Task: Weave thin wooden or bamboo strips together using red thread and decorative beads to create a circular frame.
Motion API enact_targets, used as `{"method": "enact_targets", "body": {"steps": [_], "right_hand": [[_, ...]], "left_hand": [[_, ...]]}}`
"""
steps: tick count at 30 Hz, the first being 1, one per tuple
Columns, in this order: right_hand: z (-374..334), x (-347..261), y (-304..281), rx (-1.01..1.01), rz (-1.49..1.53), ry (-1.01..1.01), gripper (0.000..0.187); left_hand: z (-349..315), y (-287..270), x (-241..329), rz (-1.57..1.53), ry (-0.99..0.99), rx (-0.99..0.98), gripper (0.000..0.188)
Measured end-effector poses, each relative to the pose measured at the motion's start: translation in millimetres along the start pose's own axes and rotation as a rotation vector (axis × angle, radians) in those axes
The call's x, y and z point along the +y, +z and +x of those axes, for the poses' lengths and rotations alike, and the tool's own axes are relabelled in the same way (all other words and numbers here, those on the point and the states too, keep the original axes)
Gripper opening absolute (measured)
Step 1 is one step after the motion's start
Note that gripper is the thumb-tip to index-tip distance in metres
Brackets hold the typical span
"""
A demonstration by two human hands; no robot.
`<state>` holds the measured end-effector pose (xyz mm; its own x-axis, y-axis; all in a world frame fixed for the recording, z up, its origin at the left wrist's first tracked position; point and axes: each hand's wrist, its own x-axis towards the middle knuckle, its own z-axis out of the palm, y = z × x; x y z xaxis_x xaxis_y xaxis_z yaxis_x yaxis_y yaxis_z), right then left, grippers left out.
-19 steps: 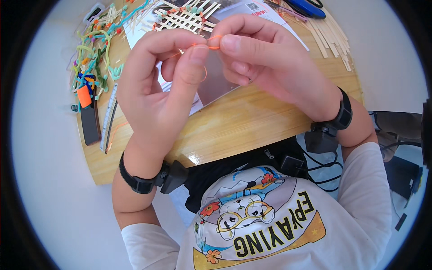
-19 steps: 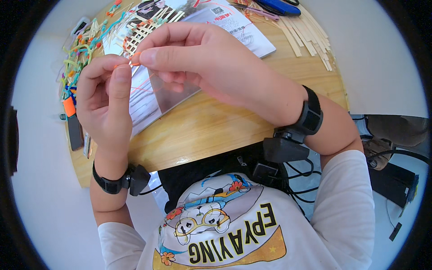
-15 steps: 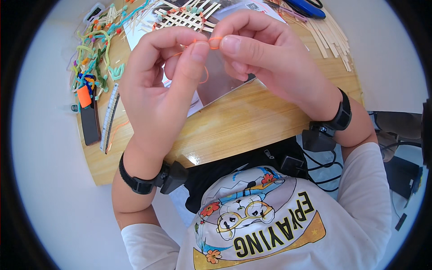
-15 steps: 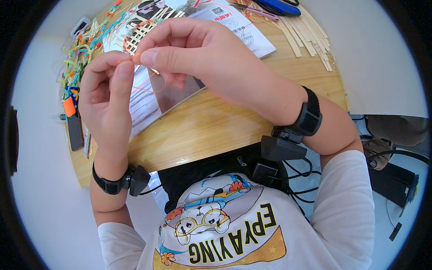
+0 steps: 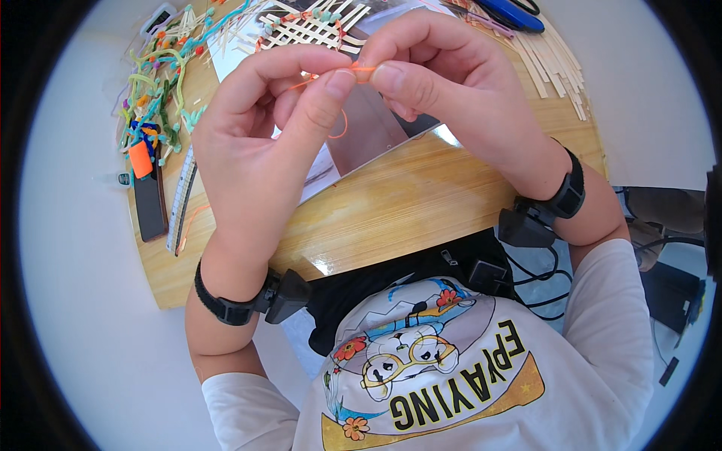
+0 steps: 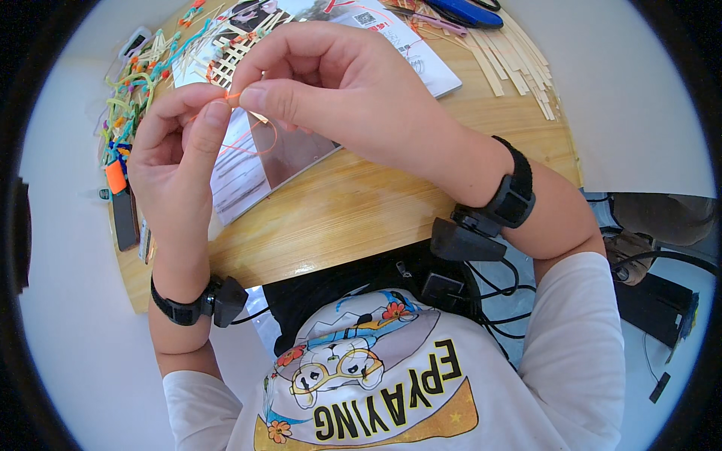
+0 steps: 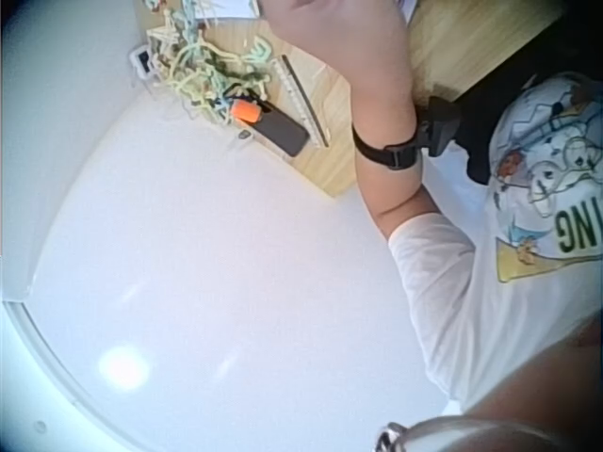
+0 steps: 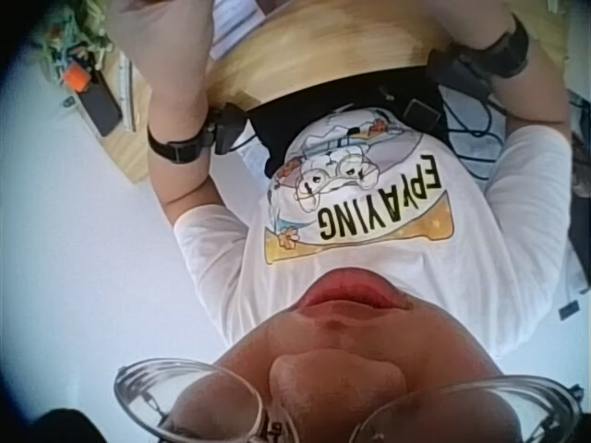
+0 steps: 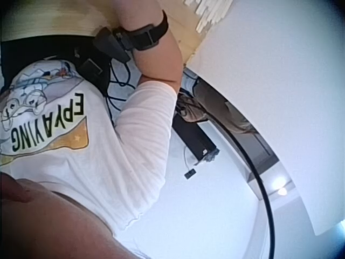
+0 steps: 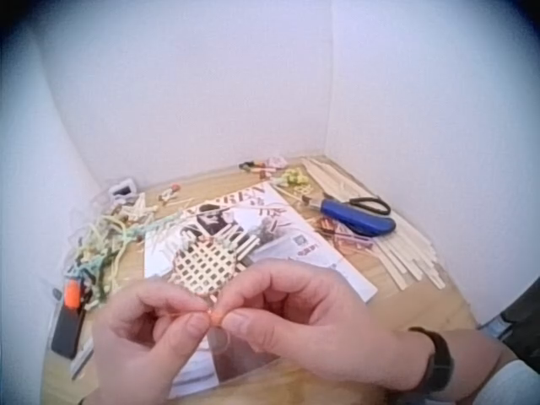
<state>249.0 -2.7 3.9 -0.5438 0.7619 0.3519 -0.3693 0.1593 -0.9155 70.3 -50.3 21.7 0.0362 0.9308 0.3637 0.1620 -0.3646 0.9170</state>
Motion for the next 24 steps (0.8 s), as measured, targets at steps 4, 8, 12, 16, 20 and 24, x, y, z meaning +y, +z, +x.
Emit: {"method": "enact_targets", "body": {"steps": [4, 8, 12, 16, 20, 24], "right_hand": [[-0.6, -1.3, 2.0, 0.011, -0.027, -0.022, 0.010], [-1.5, -3.0, 2.8, 0.038, -0.084, -0.068, 0.011], [-3.5, -6.9, 2.5, 0.056, -0.281, -0.136, 0.010], [-4.7, -11.4, 1.5, 0.092, -0.439, -0.185, 0.010], [-3.9, -19.7, 5.1, 0.116, -0.331, -0.139, 0.016], [-2.9, -12.6, 0.7, 0.064, -0.744, -0.443, 0.012]], "left_hand": [[-1.5, -1.7, -0.6, 0.046, 0.053, -0.014, 0.013], [-1.3, -1.3, 1.5, 0.068, 0.050, -0.020, 0.013], [-2.3, -2.6, -0.1, 0.157, 0.091, -0.023, 0.014], [2.0, 0.4, -1.3, 0.133, 0.066, -0.032, 0.015], [4.1, 2.7, -6.8, 0.004, -0.023, 0.066, 0.017], [4.2, 3.3, -8.4, -0.068, -0.079, 0.032, 0.018]]}}
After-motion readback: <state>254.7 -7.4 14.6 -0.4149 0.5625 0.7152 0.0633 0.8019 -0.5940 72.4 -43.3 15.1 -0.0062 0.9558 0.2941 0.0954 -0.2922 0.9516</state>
